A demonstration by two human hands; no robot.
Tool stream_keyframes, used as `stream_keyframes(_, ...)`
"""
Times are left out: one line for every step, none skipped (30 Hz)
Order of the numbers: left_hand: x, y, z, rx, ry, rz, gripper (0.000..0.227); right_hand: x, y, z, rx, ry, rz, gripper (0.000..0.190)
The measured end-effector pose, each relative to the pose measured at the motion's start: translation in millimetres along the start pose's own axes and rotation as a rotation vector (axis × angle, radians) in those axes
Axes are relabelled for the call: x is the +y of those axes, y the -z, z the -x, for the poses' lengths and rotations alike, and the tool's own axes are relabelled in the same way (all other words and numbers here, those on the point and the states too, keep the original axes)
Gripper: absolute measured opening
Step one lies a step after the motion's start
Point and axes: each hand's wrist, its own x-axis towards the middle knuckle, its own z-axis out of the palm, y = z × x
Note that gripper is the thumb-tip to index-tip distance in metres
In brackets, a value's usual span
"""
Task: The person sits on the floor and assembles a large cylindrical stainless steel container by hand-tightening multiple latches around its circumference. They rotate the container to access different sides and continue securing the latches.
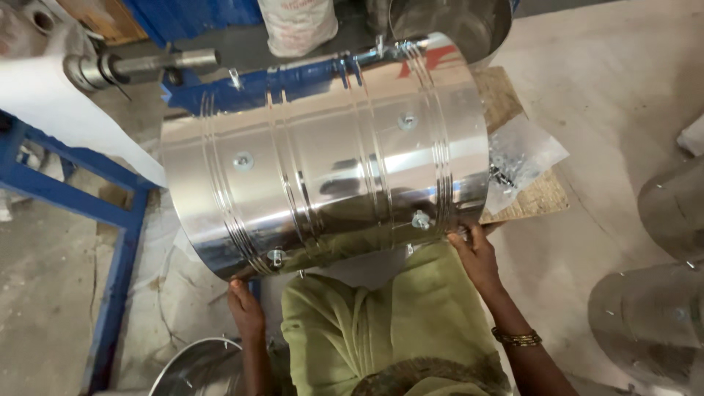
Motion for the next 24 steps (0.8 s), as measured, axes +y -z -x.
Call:
stream_keyframes(2,0,-2,0.026,0.032,-0.075,0.059,-2,1,-3,-0.002,-0.034,0.025,0.043)
stream_keyframes(4,1,-3,0.050,0.068,-0.151,0.059,-4,4,-4,-0.010,-0.021,0.060,0.043)
stream_keyframes(7,2,-7,0.074,0.103,-0.227,0.060,-7,7,-5,-0.018,-0.008,0.096,0.042)
stream_keyframes(10,4,-10,0.081,0.111,-0.256,0.060,-11,10,-3,-0.025,0.000,0.133,0.042)
stream_keyframes(14,10,-14,0.087,0.119,-0.285,0.060,-15,12,0,-0.022,0.045,0.141,0.037)
stream_keyframes(17,15,-16,0.092,0.130,-0.313,0.061,-20,15,4,-0.020,0.086,0.152,0.033)
stream_keyframes(22,19,-21,0.089,0.096,-0.284,0.061,-25,19,7,-0.018,0.127,0.164,0.029)
stream_keyframes(30,24,-24,0.088,0.066,-0.259,0.061,-28,23,10,-0.006,0.131,0.150,0.029)
stream_keyframes(49,27,-27,0.088,0.037,-0.235,0.061,-34,27,10,0.005,0.134,0.137,0.029)
stream_keyframes(70,29,-29,0.088,0.004,-0.236,0.060,-43,29,9,0.014,0.139,0.121,0.029)
stream_keyframes(91,29,-31,0.088,-0.029,-0.237,0.060,-51,32,8,0.023,0.132,0.074,0.027)
stream_keyframes(111,28,-34,0.087,-0.059,-0.240,0.059,-58,35,7,0.031,0.121,0.027,0.025)
stream_keyframes(130,25,-38,0.077,-0.040,-0.210,0.057,-63,36,3,0.038,0.111,-0.019,0.023)
stream_keyframes(146,22,-41,0.071,-0.020,-0.180,0.056,-69,38,-2,0.066,0.095,0.013,0.020)
stream_keyframes(160,19,-45,0.064,0.000,-0.150,0.057,-75,40,-7,0.093,0.079,0.045,0.019)
stream_keyframes(171,13,-51,0.060,-0.034,-0.085,0.054,-81,42,-15,0.121,0.067,0.078,0.018)
stream_keyframes(179,7,-55,0.057,-0.069,-0.020,0.052,-88,41,-23,0.142,0.084,0.099,0.018)
stream_keyframes(185,0,-59,0.051,-0.105,0.045,0.050,-95,41,-32,0.165,0.100,0.118,0.020)
stream_keyframes(189,-6,-62,0.069,-0.083,0.063,0.045,-104,40,-37,0.188,0.117,0.138,0.022)
stream_keyframes(189,-12,-64,0.087,-0.062,0.081,0.041,-112,38,-39,0.181,0.057,0.082,0.021)
stream_keyframes(187,-13,-64,0.106,-0.041,0.100,0.037,-120,35,-40,0.174,-0.003,0.026,0.020)
stream_keyframes(182,-12,-63,0.111,-0.065,0.097,0.040,-130,34,-41,0.166,-0.061,-0.028,0.020)
stream_keyframes(175,-13,-62,0.115,-0.090,0.094,0.045,-139,34,-39,0.166,-0.028,-0.034,0.020)
stream_keyframes(167,-13,-60,0.118,-0.112,0.089,0.051,-146,35,-35,0.165,0.001,-0.039,0.020)
